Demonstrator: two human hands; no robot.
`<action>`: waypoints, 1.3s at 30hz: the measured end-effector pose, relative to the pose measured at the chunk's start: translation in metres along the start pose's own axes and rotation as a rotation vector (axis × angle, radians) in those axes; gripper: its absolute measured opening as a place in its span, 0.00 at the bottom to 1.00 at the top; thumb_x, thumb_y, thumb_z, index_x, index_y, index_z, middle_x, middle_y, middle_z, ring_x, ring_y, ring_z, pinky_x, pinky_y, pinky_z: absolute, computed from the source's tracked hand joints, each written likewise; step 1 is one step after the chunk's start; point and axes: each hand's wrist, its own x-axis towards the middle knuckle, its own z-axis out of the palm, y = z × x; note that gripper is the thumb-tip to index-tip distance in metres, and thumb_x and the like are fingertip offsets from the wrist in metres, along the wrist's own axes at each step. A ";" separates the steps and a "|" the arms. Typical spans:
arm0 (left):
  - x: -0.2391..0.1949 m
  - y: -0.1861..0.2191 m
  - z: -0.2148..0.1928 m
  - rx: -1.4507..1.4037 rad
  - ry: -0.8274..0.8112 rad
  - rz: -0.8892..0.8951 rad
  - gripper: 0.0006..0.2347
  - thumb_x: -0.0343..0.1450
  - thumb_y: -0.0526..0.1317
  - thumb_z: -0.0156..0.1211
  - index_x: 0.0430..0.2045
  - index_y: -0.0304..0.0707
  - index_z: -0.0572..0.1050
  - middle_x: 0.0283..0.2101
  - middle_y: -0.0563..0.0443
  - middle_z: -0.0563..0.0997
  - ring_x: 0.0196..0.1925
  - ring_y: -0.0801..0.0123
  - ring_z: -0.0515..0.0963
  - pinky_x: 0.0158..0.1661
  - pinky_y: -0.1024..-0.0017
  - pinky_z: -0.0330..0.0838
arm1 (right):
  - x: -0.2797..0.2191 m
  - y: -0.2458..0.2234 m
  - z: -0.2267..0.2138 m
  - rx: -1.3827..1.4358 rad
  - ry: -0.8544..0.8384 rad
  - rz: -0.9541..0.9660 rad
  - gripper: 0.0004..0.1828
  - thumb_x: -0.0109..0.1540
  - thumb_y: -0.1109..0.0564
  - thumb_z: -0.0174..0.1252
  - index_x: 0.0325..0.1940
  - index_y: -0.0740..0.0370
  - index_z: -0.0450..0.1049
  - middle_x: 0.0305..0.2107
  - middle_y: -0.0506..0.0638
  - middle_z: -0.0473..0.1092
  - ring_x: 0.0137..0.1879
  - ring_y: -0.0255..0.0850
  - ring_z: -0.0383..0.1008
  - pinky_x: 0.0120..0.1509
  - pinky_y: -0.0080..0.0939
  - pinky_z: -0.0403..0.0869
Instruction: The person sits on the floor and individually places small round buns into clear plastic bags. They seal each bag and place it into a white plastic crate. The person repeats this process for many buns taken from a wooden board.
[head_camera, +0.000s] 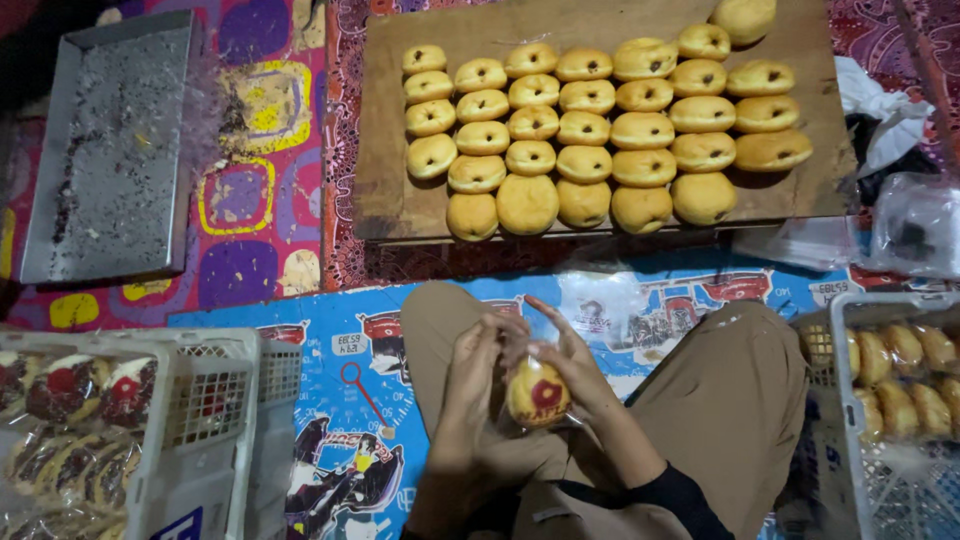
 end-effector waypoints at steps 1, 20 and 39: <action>-0.007 0.001 0.002 -0.015 0.010 -0.004 0.20 0.83 0.47 0.42 0.40 0.25 0.76 0.48 0.39 0.80 0.45 0.66 0.77 0.46 0.75 0.72 | 0.000 0.001 0.000 -0.032 0.047 -0.009 0.40 0.61 0.59 0.61 0.76 0.57 0.56 0.42 0.63 0.74 0.43 0.46 0.80 0.49 0.44 0.80; 0.014 0.005 -0.024 0.903 0.598 0.436 0.09 0.79 0.40 0.53 0.34 0.34 0.74 0.34 0.44 0.81 0.32 0.62 0.82 0.34 0.68 0.75 | 0.068 0.053 -0.026 -0.520 0.565 -0.364 0.16 0.67 0.51 0.63 0.35 0.69 0.81 0.27 0.47 0.76 0.31 0.29 0.66 0.36 0.33 0.65; 0.166 -0.136 -0.065 1.100 0.405 0.091 0.16 0.61 0.41 0.76 0.30 0.33 0.73 0.30 0.40 0.82 0.31 0.54 0.81 0.35 0.60 0.74 | 0.155 0.038 -0.242 -2.173 0.368 -0.034 0.16 0.50 0.50 0.69 0.40 0.53 0.78 0.45 0.53 0.75 0.59 0.49 0.71 0.60 0.56 0.66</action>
